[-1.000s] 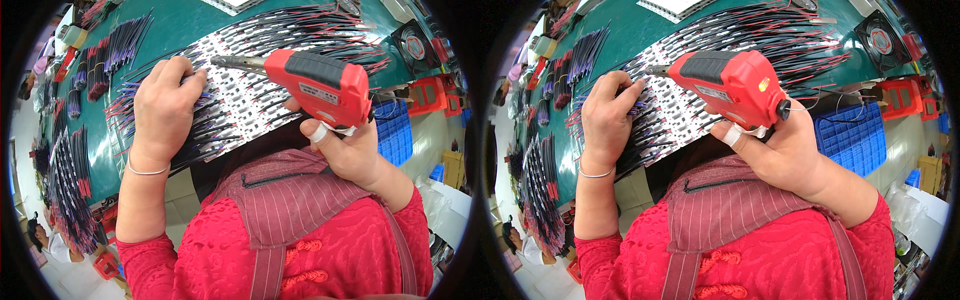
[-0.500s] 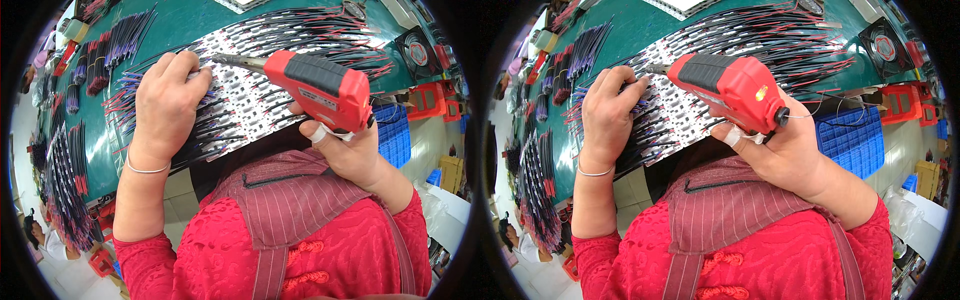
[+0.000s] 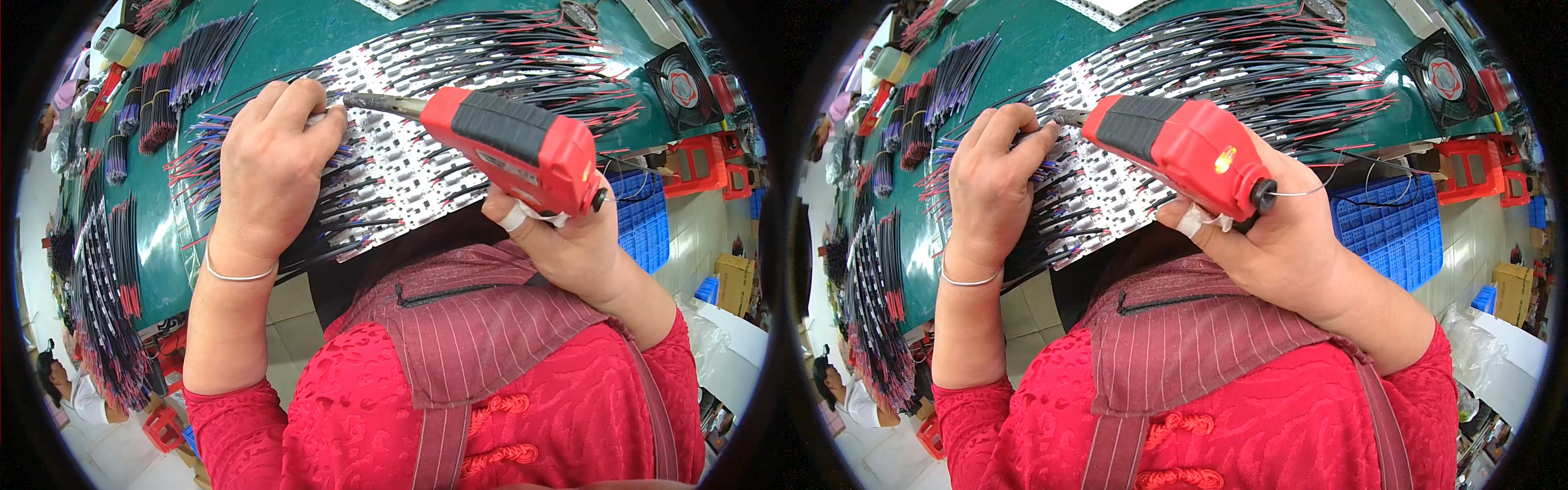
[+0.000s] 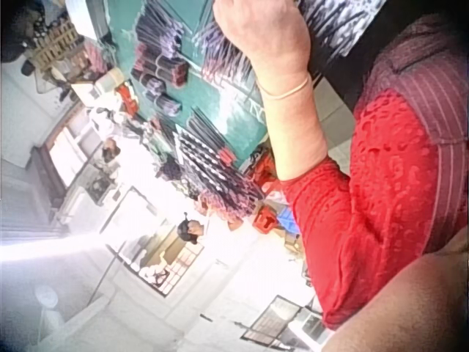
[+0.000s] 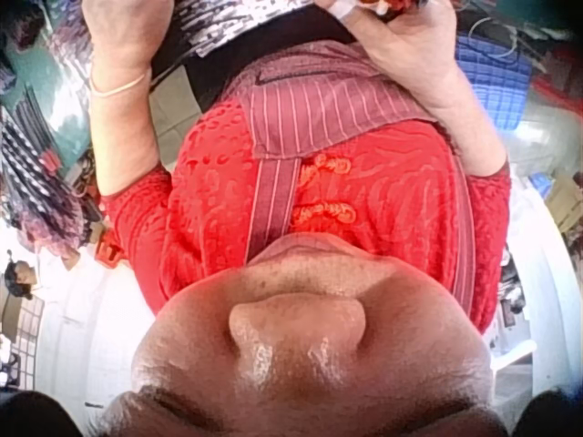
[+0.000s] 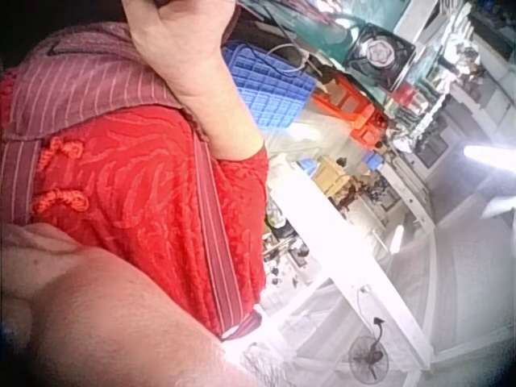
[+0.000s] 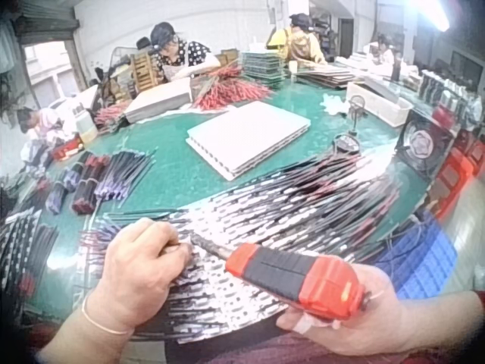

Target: The person holds a heating tool, picks up bundles of wires from the table, and aligns individual wires onto circuit board strips by hand while applying the tool.

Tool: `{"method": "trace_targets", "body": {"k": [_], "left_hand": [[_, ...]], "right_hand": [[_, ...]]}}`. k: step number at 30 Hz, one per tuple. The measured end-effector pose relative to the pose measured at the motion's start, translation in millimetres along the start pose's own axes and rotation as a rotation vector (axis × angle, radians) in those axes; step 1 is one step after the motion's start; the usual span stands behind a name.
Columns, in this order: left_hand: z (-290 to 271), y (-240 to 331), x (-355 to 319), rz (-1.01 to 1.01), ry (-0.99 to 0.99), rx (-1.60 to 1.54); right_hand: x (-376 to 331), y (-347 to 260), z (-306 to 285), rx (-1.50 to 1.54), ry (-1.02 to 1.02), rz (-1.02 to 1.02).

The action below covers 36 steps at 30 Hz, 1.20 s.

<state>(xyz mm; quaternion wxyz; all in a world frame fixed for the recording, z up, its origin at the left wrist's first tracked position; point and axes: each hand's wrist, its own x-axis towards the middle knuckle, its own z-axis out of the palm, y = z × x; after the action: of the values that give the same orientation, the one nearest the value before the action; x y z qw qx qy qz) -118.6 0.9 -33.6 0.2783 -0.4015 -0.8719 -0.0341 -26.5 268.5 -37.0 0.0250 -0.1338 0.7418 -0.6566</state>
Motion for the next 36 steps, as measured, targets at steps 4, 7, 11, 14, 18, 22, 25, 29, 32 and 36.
{"method": "trace_targets", "body": {"k": [4, 7, 11, 14, 18, 22, 25, 29, 32, 36], "left_hand": [[-1, 1, 1, 0.000, -0.006, 0.002], [-2, 1, 1, -0.001, -0.012, 0.006], [-1, 2, 2, -0.005, -0.015, -0.003], [-1, 2, 1, -0.003, -0.018, 0.002], [-3, 2, 2, 0.000, -0.018, -0.001], [-3, 2, 2, -0.004, -0.016, -0.006], [-2, 0, 2, -0.014, -0.008, -0.026], [1, -4, 1, -0.050, 0.027, -0.095], [1, -8, -1, -0.118, 0.007, -0.160], [3, -13, 0, -0.154, 0.013, -0.242]], "right_hand": [[3, -1, -3, -0.041, -0.014, -0.056], [-1, 2, -9, -0.123, -0.053, -0.115], [-2, -8, -2, 0.109, 0.065, -0.038], [-3, -11, 2, 0.183, 0.103, 0.008], [-3, -6, 1, 0.239, 0.108, -0.026], [-5, -3, -5, 0.016, 0.081, -0.004], [-5, -8, -2, 0.059, 0.102, 0.024], [-8, -11, -1, 0.088, 0.123, 0.096], [-8, -11, 0, 0.121, 0.125, 0.104], [-11, -4, -1, 0.060, 0.092, 0.050]]}}
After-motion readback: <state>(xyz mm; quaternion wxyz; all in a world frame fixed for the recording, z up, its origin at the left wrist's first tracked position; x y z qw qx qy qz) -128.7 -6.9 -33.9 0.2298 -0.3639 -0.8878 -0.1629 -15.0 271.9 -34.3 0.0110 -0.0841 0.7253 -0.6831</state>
